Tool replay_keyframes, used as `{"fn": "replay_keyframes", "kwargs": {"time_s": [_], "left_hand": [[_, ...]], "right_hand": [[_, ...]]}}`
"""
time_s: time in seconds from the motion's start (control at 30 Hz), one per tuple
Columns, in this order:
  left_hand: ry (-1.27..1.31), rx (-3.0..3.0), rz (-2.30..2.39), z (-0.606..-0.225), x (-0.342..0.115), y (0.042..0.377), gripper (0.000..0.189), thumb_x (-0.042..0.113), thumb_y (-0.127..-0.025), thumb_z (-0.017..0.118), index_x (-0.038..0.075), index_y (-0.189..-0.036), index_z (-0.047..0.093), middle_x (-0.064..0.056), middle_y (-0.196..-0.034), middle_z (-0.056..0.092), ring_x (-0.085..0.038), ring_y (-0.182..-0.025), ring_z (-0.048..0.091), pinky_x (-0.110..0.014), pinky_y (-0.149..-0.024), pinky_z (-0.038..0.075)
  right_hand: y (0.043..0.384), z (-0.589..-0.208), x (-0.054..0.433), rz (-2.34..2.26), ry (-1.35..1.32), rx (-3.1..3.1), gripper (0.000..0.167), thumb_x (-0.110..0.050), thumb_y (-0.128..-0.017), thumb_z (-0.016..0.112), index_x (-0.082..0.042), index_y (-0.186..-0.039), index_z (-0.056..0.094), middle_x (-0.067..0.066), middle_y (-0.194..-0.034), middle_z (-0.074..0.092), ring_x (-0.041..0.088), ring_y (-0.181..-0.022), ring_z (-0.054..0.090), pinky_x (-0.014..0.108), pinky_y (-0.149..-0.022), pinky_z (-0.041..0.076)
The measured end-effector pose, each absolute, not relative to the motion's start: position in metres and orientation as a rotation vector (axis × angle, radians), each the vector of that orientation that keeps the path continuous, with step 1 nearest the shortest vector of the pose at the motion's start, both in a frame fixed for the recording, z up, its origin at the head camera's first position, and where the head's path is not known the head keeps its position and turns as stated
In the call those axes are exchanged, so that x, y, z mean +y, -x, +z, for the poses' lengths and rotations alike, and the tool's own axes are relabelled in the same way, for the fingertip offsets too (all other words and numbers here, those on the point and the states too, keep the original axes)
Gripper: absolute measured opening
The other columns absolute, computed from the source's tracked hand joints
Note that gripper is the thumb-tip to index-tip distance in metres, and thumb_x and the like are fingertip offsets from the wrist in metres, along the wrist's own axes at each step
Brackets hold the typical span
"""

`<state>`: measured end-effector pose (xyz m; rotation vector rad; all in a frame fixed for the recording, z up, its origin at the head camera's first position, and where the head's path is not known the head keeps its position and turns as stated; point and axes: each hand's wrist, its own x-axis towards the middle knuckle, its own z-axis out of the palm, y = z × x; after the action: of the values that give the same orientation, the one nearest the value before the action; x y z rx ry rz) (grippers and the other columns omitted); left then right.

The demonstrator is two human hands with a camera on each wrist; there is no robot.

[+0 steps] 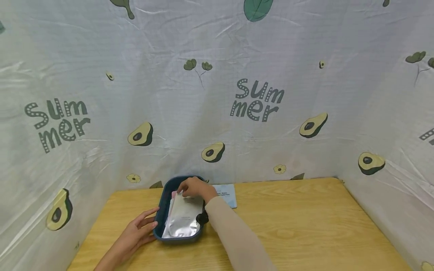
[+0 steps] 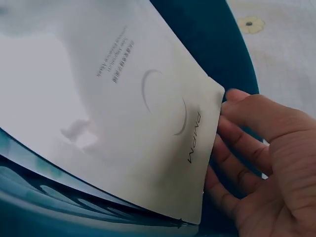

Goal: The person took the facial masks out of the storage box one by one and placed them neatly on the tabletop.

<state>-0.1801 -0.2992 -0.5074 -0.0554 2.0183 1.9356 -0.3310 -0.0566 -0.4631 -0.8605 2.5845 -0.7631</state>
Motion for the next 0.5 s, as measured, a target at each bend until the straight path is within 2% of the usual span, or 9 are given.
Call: {"fn": "replay_keyframes", "kwargs": {"time_s": [0.2, 0.5], "left_hand": [[0.060, 2.019, 1.924, -0.5102, -0.2995, 0.1808, 0.068, 0.025, -0.103, 0.063, 0.011, -0.160, 0.028, -0.035, -0.155, 0.027, -0.031, -0.123, 0.058, -0.051, -0.098, 0.054], [0.029, 2.012, 1.945, -0.5110, -0.2980, 0.1837, 0.069, 0.025, -0.103, 0.063, 0.010, -0.160, 0.028, -0.033, -0.153, 0.032, -0.029, -0.122, 0.059, -0.050, -0.098, 0.054]], "right_hand": [[0.3350, -0.4643, -0.0537, -0.784, 0.885, 2.546, 0.019, -0.007, -0.094, 0.069, -0.021, -0.102, 0.078, -0.006, -0.102, 0.071, 0.007, -0.084, 0.059, 0.020, -0.071, 0.049], [0.3398, -0.4611, -0.0524, -0.817, 0.923, 2.575, 0.019, -0.012, -0.098, 0.066, -0.013, -0.113, 0.078, -0.002, -0.108, 0.074, 0.008, -0.091, 0.063, 0.020, -0.080, 0.052]]}}
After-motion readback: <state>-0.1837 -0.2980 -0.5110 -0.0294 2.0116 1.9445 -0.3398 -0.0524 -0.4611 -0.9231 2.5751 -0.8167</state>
